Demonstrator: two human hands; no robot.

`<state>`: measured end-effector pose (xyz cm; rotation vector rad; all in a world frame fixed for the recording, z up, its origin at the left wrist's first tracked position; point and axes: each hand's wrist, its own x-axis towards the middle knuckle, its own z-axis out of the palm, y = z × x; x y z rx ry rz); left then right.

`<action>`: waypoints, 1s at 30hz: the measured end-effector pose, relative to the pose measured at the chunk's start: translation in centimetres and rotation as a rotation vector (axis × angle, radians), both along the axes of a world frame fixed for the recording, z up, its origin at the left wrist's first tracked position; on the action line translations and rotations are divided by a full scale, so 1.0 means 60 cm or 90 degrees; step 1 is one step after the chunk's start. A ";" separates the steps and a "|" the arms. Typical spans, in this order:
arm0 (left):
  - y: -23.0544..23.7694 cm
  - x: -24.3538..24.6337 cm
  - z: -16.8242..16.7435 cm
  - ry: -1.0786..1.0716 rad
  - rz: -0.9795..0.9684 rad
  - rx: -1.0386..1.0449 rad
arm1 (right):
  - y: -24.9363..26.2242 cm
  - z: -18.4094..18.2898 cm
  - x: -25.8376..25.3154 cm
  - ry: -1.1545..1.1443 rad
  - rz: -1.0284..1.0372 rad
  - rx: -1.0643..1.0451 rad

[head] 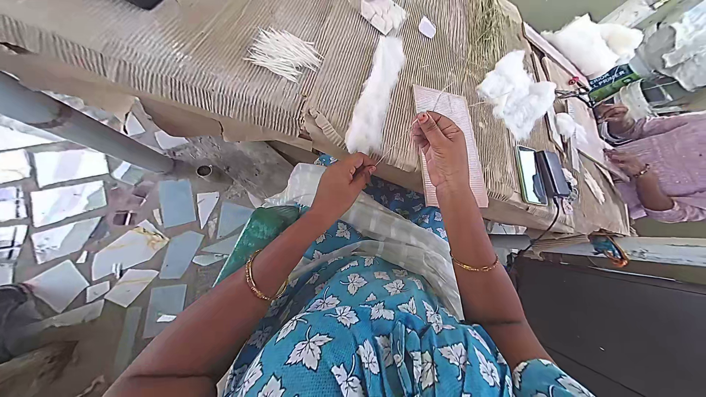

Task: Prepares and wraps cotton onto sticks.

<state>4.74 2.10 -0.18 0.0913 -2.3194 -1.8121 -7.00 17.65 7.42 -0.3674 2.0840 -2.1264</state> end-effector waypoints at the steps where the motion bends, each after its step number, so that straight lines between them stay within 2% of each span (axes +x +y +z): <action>1: 0.002 0.000 0.001 -0.007 -0.001 0.001 | -0.004 0.004 -0.007 0.008 -0.008 -0.007; 6: 0.001 0.002 -0.003 -0.068 -0.008 0.010 | -0.022 0.036 -0.047 0.011 -0.047 -0.021; 9: 0.000 -0.003 -0.001 -0.127 -0.034 0.008 | -0.036 0.066 -0.086 0.050 -0.023 0.028; 13: -0.003 -0.007 0.000 -0.190 -0.095 -0.020 | -0.100 0.089 -0.142 0.159 0.094 0.237; 16: -0.007 -0.008 0.006 -0.197 -0.128 -0.078 | -0.193 0.091 -0.174 0.279 0.156 0.479; 20: -0.015 -0.009 0.008 -0.194 -0.152 -0.123 | -0.328 0.076 -0.172 0.412 0.245 0.777; 23: -0.018 -0.008 0.006 -0.171 -0.170 -0.167 | -0.394 0.059 -0.161 0.414 0.302 0.929; 26: -0.020 -0.009 0.007 -0.159 -0.187 -0.196 | -0.416 0.058 -0.148 0.419 0.308 1.006; 30: -0.018 -0.009 0.005 -0.125 -0.180 -0.210 | -0.389 0.079 -0.150 0.437 0.297 0.968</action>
